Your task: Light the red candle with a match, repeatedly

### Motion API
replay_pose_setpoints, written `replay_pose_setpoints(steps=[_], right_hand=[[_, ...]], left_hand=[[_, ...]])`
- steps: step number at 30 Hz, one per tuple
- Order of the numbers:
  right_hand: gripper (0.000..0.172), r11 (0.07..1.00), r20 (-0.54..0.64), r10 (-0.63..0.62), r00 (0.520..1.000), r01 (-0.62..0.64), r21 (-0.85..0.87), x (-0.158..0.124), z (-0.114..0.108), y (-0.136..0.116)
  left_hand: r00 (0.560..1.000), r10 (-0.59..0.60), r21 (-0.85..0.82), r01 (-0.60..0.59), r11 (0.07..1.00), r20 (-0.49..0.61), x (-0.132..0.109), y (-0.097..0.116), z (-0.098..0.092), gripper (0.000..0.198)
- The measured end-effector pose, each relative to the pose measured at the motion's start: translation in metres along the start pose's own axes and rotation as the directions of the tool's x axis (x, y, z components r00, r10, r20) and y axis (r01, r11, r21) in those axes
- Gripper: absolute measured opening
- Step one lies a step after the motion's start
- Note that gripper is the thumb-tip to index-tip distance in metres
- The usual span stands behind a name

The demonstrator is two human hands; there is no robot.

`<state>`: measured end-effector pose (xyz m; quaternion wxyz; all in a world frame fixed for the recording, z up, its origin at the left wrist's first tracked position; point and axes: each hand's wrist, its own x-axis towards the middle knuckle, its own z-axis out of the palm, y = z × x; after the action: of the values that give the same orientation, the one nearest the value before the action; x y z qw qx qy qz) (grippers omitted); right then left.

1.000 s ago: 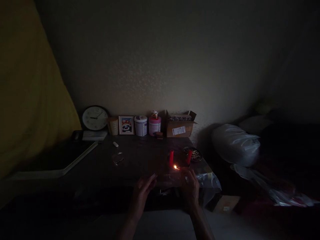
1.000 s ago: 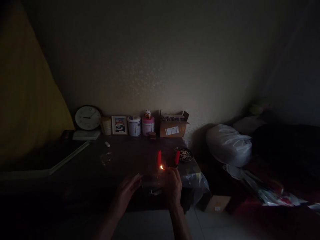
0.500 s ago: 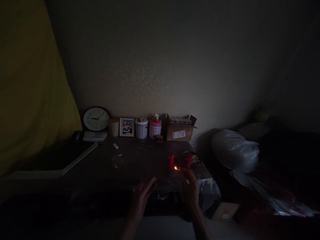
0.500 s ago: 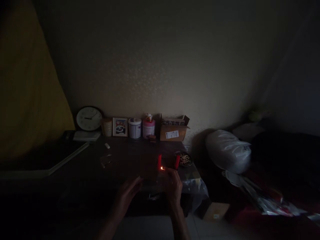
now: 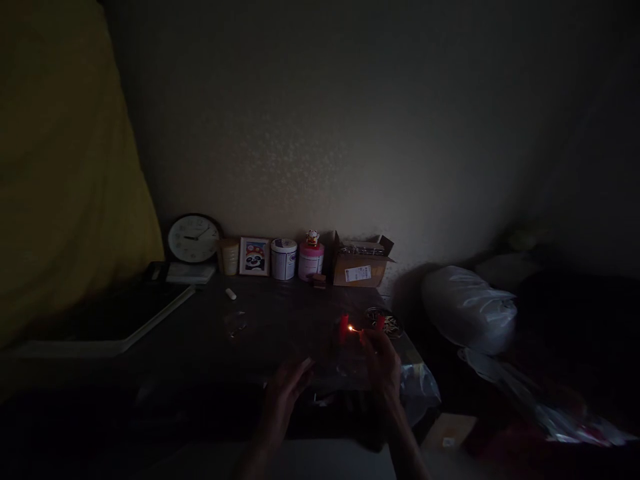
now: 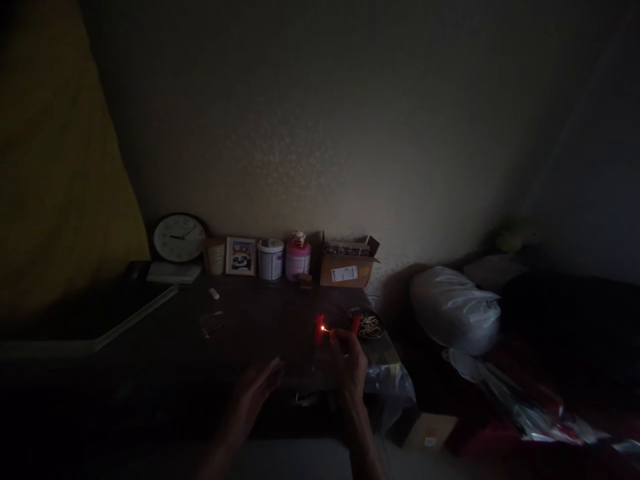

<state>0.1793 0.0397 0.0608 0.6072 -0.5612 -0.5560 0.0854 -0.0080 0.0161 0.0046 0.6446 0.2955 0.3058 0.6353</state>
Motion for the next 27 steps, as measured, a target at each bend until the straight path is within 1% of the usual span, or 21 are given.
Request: replay_pose_setpoints(steps=[6, 12, 17, 23, 27], right_hand=[[0.027, 1.0, 0.03, -0.015, 0.999, 0.015, 0.004, 0.011, 0.003, 0.0], [0.027, 0.999, 0.004, -0.046, 0.999, 0.046, -0.002, 0.02, 0.007, -0.002], [0.028, 1.0, -0.029, -0.024, 0.999, 0.024, 0.014, 0.024, 0.012, -0.004], [0.028, 0.998, -0.012, 0.014, 1.0, -0.013, 0.057, 0.027, 0.018, -0.002], [0.027, 0.998, -0.014, 0.042, 0.999, -0.041, 0.049, 0.028, 0.021, 0.002]], left_hand=[[1.0, 0.011, -0.012, -0.011, 1.0, 0.01, 0.003, -0.002, -0.002, 0.025], [0.999, 0.02, -0.004, -0.02, 1.0, 0.026, 0.002, -0.002, -0.002, 0.025], [1.0, 0.003, 0.012, -0.004, 1.0, 0.016, 0.002, -0.001, -0.001, 0.027], [1.0, 0.006, 0.001, -0.006, 1.0, 0.0, 0.003, -0.001, -0.002, 0.026], [1.0, -0.001, 0.003, 0.001, 1.0, 0.018, 0.002, 0.0, -0.002, 0.025]])
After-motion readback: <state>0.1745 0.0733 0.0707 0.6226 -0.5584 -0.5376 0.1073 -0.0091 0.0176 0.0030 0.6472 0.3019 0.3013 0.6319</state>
